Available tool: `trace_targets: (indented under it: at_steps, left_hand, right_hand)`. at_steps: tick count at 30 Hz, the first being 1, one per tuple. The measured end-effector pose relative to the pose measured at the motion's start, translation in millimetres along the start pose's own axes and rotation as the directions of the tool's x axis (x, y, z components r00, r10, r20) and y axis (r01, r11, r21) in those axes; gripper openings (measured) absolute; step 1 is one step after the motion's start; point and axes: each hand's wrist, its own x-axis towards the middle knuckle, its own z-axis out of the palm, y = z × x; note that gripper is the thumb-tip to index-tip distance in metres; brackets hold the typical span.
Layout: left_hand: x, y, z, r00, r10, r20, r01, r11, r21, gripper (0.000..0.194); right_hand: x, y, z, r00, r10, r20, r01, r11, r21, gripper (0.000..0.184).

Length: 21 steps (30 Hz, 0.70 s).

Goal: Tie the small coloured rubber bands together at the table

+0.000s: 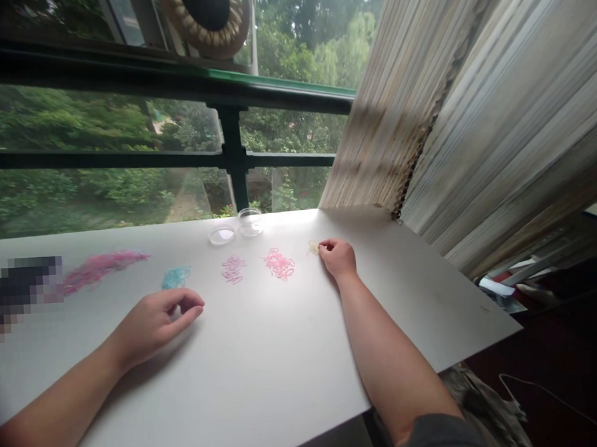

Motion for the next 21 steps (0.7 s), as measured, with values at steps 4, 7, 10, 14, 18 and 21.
trace_targets:
  at_steps: [4, 7, 10, 14, 18, 21]
  left_hand:
    - [-0.1, 0.1, -0.4, 1.0, 0.01, -0.009, -0.011, 1.0, -0.006, 0.022]
    - [0.2, 0.0, -0.7, 1.0, 0.019, -0.018, -0.019, 1.0, -0.012, 0.022]
    - [0.3, 0.1, -0.5, 0.999, 0.026, -0.021, -0.026, 1.0, -0.015, 0.023]
    - [0.3, 0.1, -0.2, 0.999, 0.035, -0.016, -0.035, 0.999, -0.016, 0.024]
    - [0.5, 0.1, -0.5, 0.999, 0.045, -0.023, -0.045, 0.999, -0.027, 0.024]
    - [0.7, 0.5, -1.0, 0.999, 0.042, -0.022, -0.043, 0.998, -0.034, 0.023]
  right_hand:
    - [0.3, -0.1, 0.0, 1.0, 0.007, -0.002, -0.007, 1.0, -0.008, 0.026]
    - [1.1, 1.4, 0.3, 1.0, 0.001, -0.002, -0.001, 1.0, -0.008, 0.027]
    - [1.8, 3.3, 0.7, 1.0, -0.012, 0.002, 0.012, 1.0, -0.007, 0.028]
    - [2.0, 4.6, 1.1, 1.0, -0.028, 0.002, 0.028, 1.0, -0.012, 0.027]
    - [1.9, 5.0, 1.2, 0.999, -0.041, -0.006, 0.041, 0.999, -0.019, 0.025]
    - [2.2, 5.7, 1.4, 0.999, -0.054, -0.001, 0.054, 0.998, -0.022, 0.025]
